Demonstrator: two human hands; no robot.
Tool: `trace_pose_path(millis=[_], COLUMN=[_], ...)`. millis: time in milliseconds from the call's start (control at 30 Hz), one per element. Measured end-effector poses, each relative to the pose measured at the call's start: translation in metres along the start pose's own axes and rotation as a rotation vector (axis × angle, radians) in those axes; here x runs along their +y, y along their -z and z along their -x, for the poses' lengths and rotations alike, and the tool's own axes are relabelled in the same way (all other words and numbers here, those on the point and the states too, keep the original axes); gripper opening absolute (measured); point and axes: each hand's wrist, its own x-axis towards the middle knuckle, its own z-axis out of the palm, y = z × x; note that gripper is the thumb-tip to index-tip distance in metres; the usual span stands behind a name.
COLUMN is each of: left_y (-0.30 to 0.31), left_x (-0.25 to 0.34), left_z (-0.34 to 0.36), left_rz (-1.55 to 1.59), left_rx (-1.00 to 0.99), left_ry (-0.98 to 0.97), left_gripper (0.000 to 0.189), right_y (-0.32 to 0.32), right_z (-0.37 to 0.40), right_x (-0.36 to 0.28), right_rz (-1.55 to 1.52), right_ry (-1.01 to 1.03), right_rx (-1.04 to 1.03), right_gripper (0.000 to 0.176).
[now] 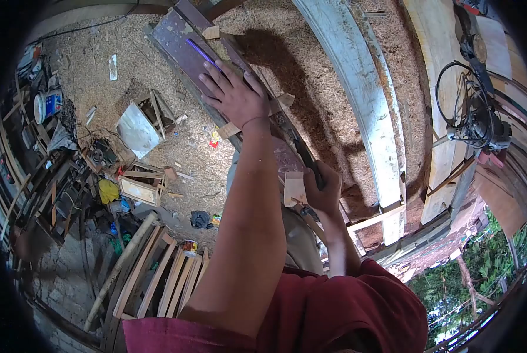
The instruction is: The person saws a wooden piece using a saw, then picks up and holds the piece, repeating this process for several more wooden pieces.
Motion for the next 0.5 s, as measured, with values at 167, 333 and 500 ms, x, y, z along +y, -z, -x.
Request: trace_pose_path(millis=[167, 333, 500], left_y=[-0.001, -0.005, -0.002], left_x=[-0.001, -0.003, -0.002], left_z=[0.002, 0.000, 0.002], left_rz=[0.008, 0.011, 0.001], left_rx=[-0.005, 0.017, 0.011], left_ry=[0.004, -0.003, 0.001], left_gripper=[0.073, 0.073, 0.073], right_y=[0.006, -0.001, -0.002], right_z=[0.002, 0.004, -0.010], right_x=[0.010, 0.012, -0.003], right_rz=[-0.007, -0.045, 0.006], right_ry=[-0.002, 0.061, -0.026], right_rx=[-0.042, 0.011, -0.065], right_gripper=[0.018, 0.016, 0.017])
